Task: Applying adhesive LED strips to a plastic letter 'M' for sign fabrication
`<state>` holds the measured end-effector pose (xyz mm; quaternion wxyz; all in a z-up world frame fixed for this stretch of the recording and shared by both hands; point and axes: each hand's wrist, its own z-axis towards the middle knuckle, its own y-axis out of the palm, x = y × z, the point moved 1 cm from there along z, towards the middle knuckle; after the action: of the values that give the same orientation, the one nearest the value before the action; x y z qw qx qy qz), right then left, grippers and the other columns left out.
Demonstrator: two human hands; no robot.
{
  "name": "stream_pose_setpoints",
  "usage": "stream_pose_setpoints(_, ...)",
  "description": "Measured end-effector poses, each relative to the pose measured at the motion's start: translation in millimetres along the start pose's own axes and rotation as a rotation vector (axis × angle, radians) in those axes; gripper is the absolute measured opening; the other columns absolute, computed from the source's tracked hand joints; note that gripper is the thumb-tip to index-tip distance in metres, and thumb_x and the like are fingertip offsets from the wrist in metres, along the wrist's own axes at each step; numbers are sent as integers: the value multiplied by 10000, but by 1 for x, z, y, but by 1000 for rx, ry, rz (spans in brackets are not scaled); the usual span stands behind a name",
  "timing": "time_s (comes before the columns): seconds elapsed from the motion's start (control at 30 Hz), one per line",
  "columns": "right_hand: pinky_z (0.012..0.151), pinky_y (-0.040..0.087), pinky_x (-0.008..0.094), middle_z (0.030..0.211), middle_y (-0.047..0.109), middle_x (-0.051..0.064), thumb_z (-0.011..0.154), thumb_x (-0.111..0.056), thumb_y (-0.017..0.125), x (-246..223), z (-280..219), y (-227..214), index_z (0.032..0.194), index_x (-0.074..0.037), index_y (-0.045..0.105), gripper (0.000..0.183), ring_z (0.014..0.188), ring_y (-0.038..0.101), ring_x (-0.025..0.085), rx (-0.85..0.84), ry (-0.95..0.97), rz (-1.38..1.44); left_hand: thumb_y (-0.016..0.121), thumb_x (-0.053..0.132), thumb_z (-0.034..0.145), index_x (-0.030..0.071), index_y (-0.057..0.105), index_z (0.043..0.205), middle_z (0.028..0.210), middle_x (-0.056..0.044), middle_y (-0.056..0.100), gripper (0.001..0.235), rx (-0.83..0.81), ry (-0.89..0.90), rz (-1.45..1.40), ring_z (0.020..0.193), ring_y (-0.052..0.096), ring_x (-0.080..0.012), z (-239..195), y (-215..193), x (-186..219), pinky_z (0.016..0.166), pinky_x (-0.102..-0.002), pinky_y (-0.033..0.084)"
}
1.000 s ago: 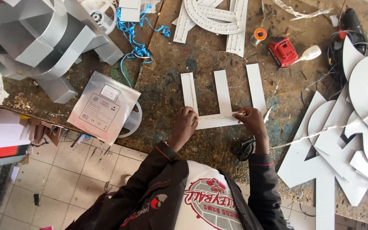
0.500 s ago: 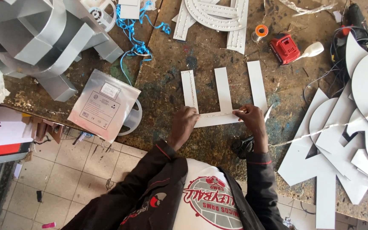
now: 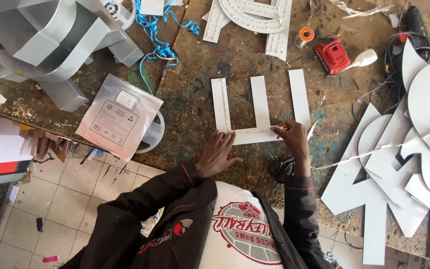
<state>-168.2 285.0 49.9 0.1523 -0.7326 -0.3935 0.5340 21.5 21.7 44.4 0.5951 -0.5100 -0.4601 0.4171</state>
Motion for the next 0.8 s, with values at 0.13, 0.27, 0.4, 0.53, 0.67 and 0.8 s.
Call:
stream_pose_setpoints(0.13,855,534,353,717,813,55,890,-414,917,-3,-1,-1,1040,-168,857,294,776,743,249,-3,3,8,674,716,1026,62,396,1773,1411,-223,609,1031,-5,5,-69,1353,568,-376,8,9,2,1330,-664,314)
stream_pose_setpoints(0.27,870,537,359,727,817,45,890,-445,918,5,1,1,1038,-186,858,304,802,754,250,-5,-9,3,569,855,1004,6,557,1643,1413,-251,607,1063,-7,42,-51,1393,552,-373,17,8,8,1340,-602,337)
stream_pose_setpoints(0.4,877,542,376,724,817,52,898,-425,918,4,-2,3,1044,-178,858,293,811,765,270,16,-16,-9,557,824,1047,-75,536,1611,1498,-290,554,1062,-5,55,-59,1471,509,-393,22,5,21,1375,-526,320)
stream_pose_setpoints(0.53,880,550,387,725,817,46,899,-451,913,12,2,5,1042,-190,852,304,816,767,285,23,-17,-23,540,860,1021,24,425,1741,1419,-248,570,1109,42,42,-53,1390,558,-381,32,22,24,1330,-580,353)
stream_pose_setpoints(0.67,879,546,388,723,816,39,890,-458,919,16,4,5,1043,-200,854,308,829,772,281,37,-11,-9,476,808,1090,25,550,1656,1448,-257,582,969,51,29,-21,1439,545,-384,39,21,27,1319,-564,346)
stream_pose_setpoints(0.8,890,551,377,714,815,40,878,-471,918,13,3,4,1034,-196,855,323,809,773,265,34,-22,-12,693,426,1149,-73,653,1485,1489,-324,553,603,89,-7,-266,1470,543,-484,60,46,27,1256,-579,471)
